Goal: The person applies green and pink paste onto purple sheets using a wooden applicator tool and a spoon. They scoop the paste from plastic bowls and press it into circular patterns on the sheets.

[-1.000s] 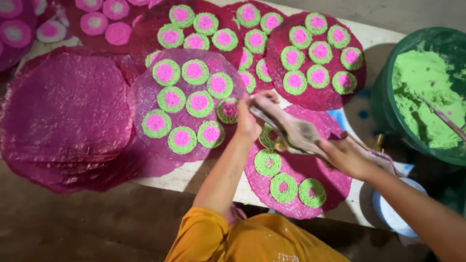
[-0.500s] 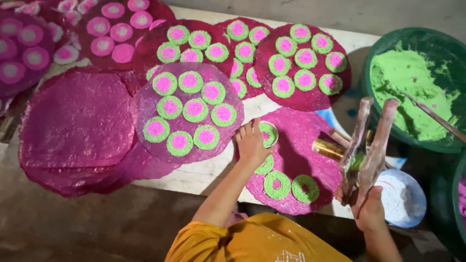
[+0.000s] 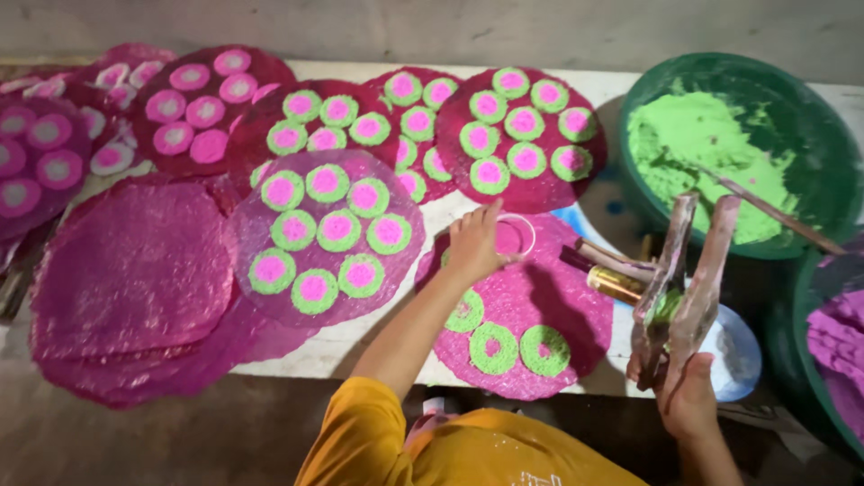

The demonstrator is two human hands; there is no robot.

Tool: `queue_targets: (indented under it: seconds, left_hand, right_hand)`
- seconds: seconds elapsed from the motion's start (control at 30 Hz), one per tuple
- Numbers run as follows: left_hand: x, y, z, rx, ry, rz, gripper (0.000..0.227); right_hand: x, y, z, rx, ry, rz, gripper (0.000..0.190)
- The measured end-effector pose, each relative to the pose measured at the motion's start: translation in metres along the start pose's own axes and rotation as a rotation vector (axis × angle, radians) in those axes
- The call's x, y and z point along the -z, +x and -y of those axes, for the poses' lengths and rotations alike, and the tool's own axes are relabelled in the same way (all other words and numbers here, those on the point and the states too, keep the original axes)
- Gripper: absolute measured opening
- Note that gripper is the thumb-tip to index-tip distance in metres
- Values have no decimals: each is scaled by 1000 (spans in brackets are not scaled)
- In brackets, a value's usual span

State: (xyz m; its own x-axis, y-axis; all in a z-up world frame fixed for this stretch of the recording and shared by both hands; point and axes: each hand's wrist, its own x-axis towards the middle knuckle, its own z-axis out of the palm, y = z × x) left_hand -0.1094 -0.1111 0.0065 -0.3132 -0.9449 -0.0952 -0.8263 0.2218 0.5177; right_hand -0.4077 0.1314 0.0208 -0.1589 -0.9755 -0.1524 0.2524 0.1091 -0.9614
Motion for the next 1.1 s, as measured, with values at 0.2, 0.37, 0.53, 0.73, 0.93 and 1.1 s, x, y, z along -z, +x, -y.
queue_targets:
  seconds: [0.2, 0.37, 0.53, 0.73, 0.93, 1.1]
  left_hand:
    - [-16, 41, 75, 66, 195, -108, 32]
    - [-36, 49, 97, 63, 197, 35, 19]
    - [-27, 24, 109, 176, 249, 79, 19]
    - [30, -57, 128, 295, 21, 105, 15]
    - [38, -88, 127, 108, -296, -452, 29]
    - [30, -142, 124, 346, -131, -329, 37]
  right_hand:
    - [27, -23, -15, 106, 39, -66, 99]
    - [38, -35, -26, 81, 53, -110, 96]
    - [31, -26, -28, 54, 41, -188, 93]
    - [17, -10, -29, 40, -24, -48, 101]
    - [-7, 16, -39, -70, 86, 99, 103]
    - [-16, 15, -41, -50, 45, 116, 101]
